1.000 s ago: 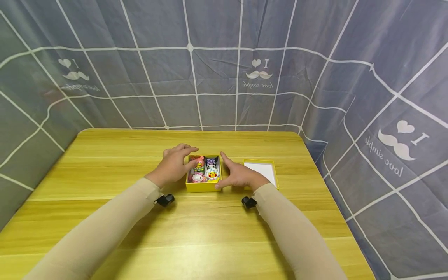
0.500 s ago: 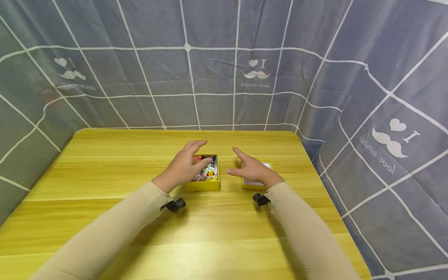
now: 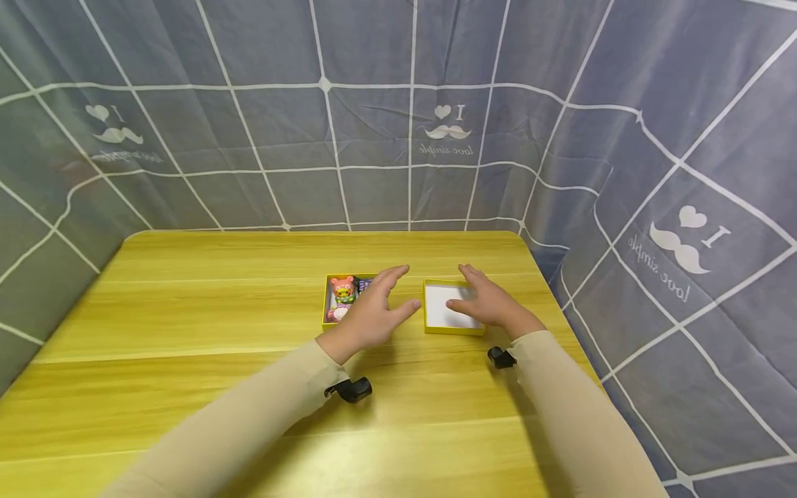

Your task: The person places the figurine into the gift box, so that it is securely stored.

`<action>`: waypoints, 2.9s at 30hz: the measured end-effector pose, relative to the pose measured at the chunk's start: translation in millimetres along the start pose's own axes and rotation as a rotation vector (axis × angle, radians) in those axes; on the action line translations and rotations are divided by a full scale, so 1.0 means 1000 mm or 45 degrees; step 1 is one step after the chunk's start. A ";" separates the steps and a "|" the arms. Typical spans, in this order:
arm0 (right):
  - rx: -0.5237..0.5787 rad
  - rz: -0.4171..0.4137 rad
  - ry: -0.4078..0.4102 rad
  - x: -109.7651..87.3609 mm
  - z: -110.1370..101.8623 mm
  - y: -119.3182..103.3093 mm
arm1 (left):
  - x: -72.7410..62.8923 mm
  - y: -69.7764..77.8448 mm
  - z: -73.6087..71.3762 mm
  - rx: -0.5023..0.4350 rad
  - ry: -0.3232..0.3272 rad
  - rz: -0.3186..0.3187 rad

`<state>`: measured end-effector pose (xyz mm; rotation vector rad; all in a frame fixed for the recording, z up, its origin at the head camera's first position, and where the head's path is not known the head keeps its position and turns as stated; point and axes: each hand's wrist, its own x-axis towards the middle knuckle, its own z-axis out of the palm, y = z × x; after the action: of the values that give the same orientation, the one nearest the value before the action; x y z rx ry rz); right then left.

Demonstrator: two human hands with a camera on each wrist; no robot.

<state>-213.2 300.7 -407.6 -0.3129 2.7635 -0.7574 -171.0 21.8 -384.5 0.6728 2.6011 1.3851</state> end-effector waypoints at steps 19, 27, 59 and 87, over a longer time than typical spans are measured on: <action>-0.034 0.053 -0.083 -0.021 0.005 0.044 | 0.024 -0.001 0.074 -0.164 -0.128 -0.268; 0.025 0.077 -0.126 -0.027 0.007 0.046 | 0.031 -0.011 0.084 -0.093 -0.143 -0.313; 0.128 0.085 -0.214 -0.028 0.011 0.054 | 0.037 -0.037 0.095 0.041 -0.088 -0.349; 0.139 0.068 -0.216 -0.026 0.013 0.063 | 0.037 -0.037 0.097 0.089 -0.082 -0.339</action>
<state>-193.3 354.8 -446.7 -0.2678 2.5509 -0.8243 -186.6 94.2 -466.2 0.3550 2.5836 1.1793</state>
